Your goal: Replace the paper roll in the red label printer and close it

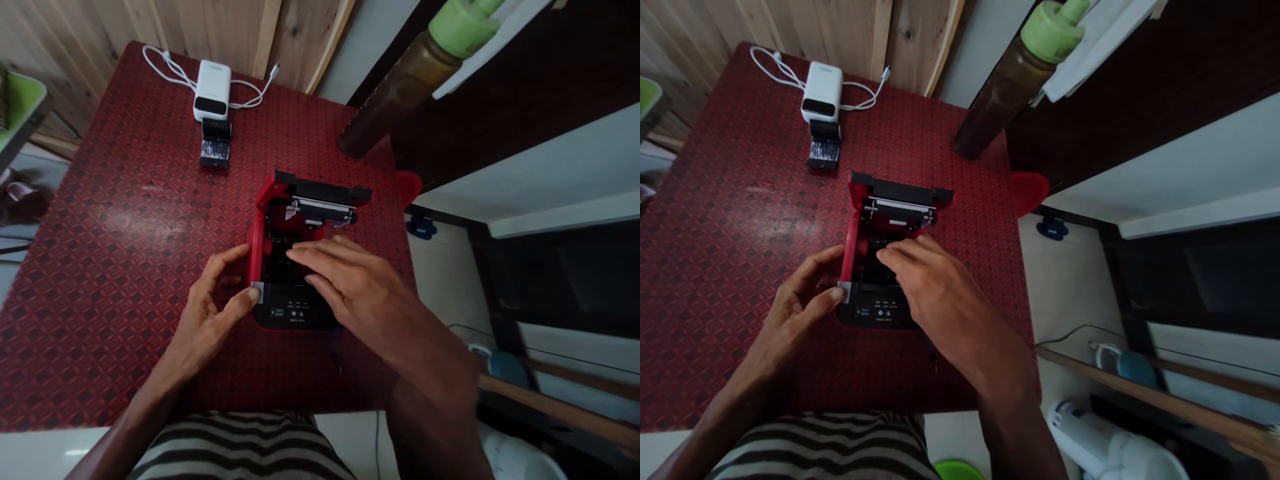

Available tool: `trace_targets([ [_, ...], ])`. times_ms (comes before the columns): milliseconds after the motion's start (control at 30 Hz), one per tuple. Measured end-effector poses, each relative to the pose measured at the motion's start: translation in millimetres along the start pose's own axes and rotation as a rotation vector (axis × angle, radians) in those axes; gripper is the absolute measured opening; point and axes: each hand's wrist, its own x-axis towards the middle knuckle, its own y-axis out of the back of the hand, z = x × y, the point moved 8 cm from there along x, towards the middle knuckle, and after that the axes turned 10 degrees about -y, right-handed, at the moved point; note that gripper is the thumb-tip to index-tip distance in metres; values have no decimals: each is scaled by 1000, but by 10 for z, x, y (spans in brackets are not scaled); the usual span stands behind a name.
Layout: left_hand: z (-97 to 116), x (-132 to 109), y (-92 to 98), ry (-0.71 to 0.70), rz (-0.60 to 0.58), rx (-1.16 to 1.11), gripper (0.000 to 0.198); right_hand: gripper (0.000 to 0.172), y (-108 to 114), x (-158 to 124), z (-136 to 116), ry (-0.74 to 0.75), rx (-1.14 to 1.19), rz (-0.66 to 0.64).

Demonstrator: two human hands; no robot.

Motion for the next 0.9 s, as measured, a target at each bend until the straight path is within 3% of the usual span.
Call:
trace_targets([
  [233,-2,3,22,-10,14,6,62,35,-124,129,-15,135,29,-113],
  [333,-13,8,22,-9,6,14,63,31,-162,166,41,125,74,-111],
  [567,16,23,30,-16,3,-27,64,20,45,19,106,80,128,108],
  [700,97,84,130,-55,93,36,57,19,126,-150,15,68,118,237],
  [900,452,469,85,-265,103,175,49,23,56,-397,-133,59,41,347],
])
